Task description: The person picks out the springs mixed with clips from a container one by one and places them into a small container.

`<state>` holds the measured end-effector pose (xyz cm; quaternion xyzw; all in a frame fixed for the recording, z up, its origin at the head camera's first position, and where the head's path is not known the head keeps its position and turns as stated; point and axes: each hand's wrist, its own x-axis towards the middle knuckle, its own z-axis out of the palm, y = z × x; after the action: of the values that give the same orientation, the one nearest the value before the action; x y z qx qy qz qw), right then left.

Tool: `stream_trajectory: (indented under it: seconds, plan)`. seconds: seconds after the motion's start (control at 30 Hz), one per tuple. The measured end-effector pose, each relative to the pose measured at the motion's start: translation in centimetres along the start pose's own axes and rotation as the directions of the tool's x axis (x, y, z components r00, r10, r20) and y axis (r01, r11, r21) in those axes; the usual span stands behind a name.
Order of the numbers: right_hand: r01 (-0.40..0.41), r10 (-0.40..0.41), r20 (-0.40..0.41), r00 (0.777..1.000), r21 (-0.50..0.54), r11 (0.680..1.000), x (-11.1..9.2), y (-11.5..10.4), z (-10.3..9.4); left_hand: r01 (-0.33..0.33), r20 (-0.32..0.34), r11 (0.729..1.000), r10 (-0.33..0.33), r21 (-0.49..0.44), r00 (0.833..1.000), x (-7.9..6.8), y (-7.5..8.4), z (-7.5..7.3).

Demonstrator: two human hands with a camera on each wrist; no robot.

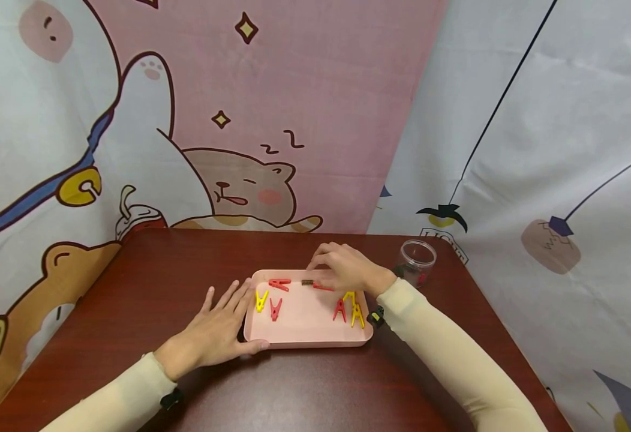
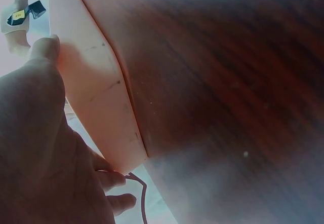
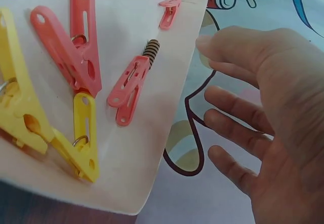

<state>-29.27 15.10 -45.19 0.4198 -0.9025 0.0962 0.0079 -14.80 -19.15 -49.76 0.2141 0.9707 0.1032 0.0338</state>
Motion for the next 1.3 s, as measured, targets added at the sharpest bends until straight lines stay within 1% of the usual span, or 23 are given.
stream_trajectory:
  seconds: [0.2, 0.43, 0.63, 0.87, 1.07, 1.3]
  plan:
    - [0.019, -0.018, 0.034, 0.999, -0.015, 1.0, 0.7, -0.1, 0.3, 0.0, -0.005, 1.0, 0.0, 0.002, 1.0, 0.0, 0.1, -0.1]
    - [0.047, -0.046, 0.061, 0.997, -0.027, 0.999, 1.3, 0.2, 1.3, 0.001, -0.006, 1.0, -0.001, 0.002, 1.0, 0.1, 0.1, -0.1]
    - [0.011, -0.009, 0.088, 0.996, -0.023, 1.0, 1.7, 0.4, 2.0, 0.003, 0.0, 1.0, -0.003, 0.001, 1.0, 0.1, 0.0, 0.0]
    - [-0.051, 0.051, 0.151, 0.987, 0.0, 0.999, 2.0, 0.2, 2.4, 0.004, 0.001, 1.0, -0.004, 0.013, 1.0, 0.2, 0.1, 0.0]
    - [-0.027, 0.026, 0.14, 0.99, 0.007, 1.0, 2.1, 0.2, 2.7, 0.006, 0.002, 1.0, -0.006, 0.007, 1.0, 0.1, 0.1, 0.0]
    - [-0.081, 0.075, 0.165, 0.983, 0.031, 0.996, 1.9, 0.0, 2.9, 0.003, -0.002, 1.0, -0.003, 0.003, 1.0, 0.0, 0.1, 0.0]
